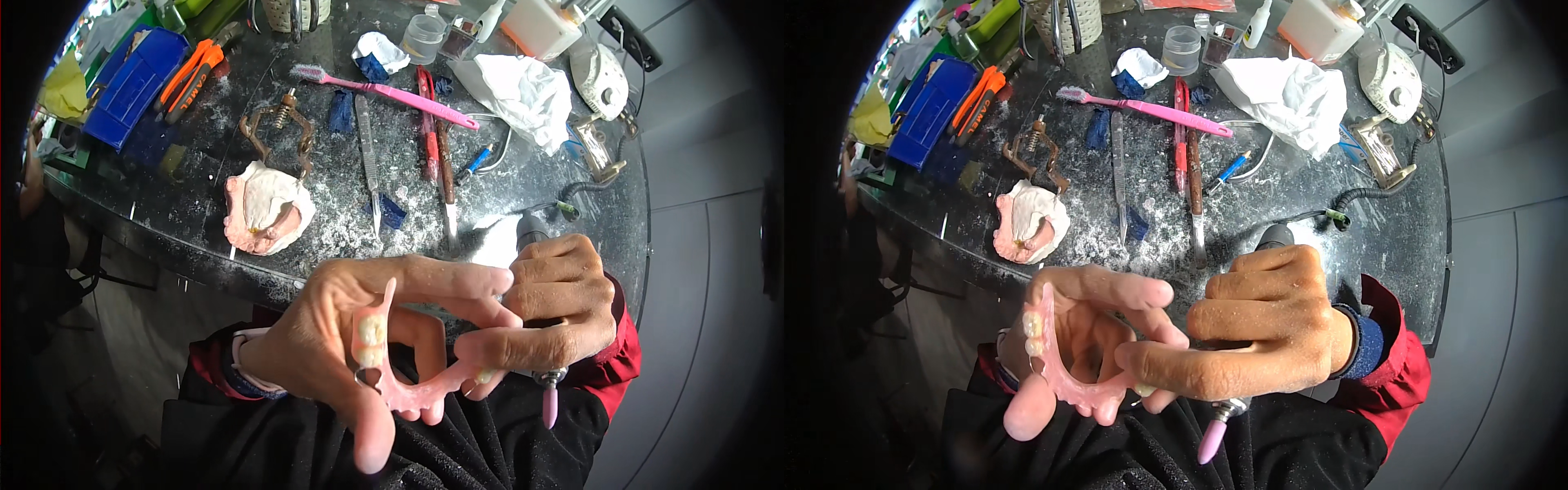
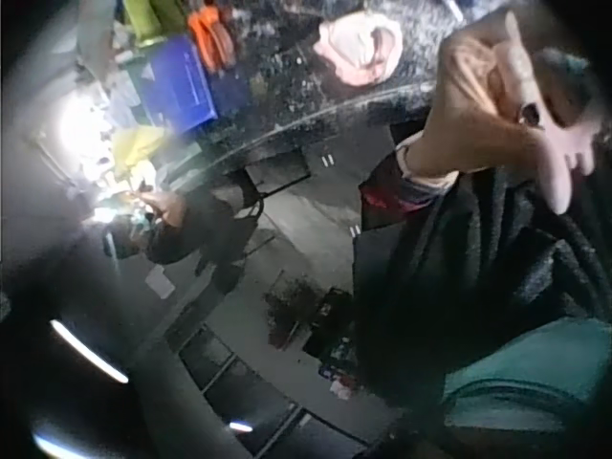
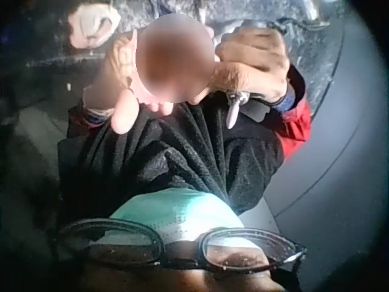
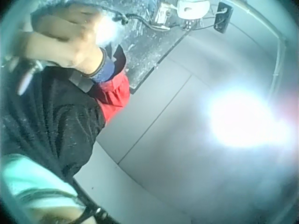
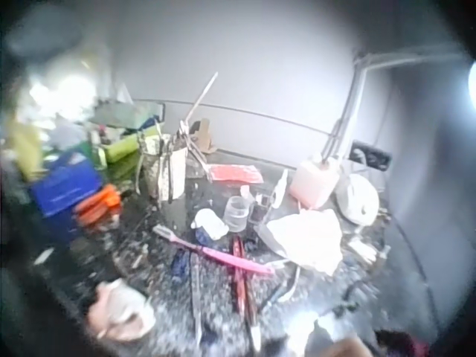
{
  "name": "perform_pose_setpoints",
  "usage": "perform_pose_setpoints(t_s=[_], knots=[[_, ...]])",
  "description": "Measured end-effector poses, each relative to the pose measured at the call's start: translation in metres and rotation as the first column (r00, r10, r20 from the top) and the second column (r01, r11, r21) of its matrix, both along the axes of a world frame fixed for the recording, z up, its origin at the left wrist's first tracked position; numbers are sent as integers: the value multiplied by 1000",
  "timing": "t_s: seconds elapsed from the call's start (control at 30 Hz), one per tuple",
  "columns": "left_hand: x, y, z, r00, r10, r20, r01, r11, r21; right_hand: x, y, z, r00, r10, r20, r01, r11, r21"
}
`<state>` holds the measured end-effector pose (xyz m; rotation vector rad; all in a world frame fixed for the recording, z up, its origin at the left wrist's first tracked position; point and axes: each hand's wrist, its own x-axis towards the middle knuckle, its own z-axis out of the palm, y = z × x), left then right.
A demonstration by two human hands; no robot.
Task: The person holds a pink dental prosthesis and uses a handheld rotary tool to polish the surfaces and edges. The person then places the prosthesis onto a plaster model of teeth and checks the fit by pressing and sliding it.
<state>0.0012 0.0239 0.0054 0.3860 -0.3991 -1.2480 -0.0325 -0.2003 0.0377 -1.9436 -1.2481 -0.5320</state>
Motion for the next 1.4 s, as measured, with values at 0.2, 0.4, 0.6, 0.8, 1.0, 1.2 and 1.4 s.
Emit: perform_pose_setpoints(t_s=[0.2, 0.4, 0.6, 0.8, 1.0, 1.2, 1.4], knots=[[-8, -15, -9, 976, 198, 90, -175, 959, -223, 3, 2, -5, 999, -20, 25, 21, 1000, -19], [7, -8, 3, 577, 327, 748, -419, 905, -73, -11, 7, 6, 952, -304, 11, 299, 927, -225], [6, -7, -8, 206, 420, 884, -562, 790, -245, -11, 15, -2, 834, -543, 97, 542, 772, -333], [9, -4, -12, 119, 339, 933, -507, 829, -236, -17, 17, -5, 832, -554, 1, 509, 764, -397], [9, -12, -10, -22, 419, 908, -577, 736, -354, -18, 20, -2, 803, -589, -91, 497, 747, -441], [4, -11, -11, -15, 395, 919, -598, 733, -324, -21, 19, 0, 807, -585, -75, 484, 730, -483], [3, -10, -9, -49, 402, 914, -605, 716, -347, -19, 17, 1, 841, -540, -20, 469, 748, -470]])
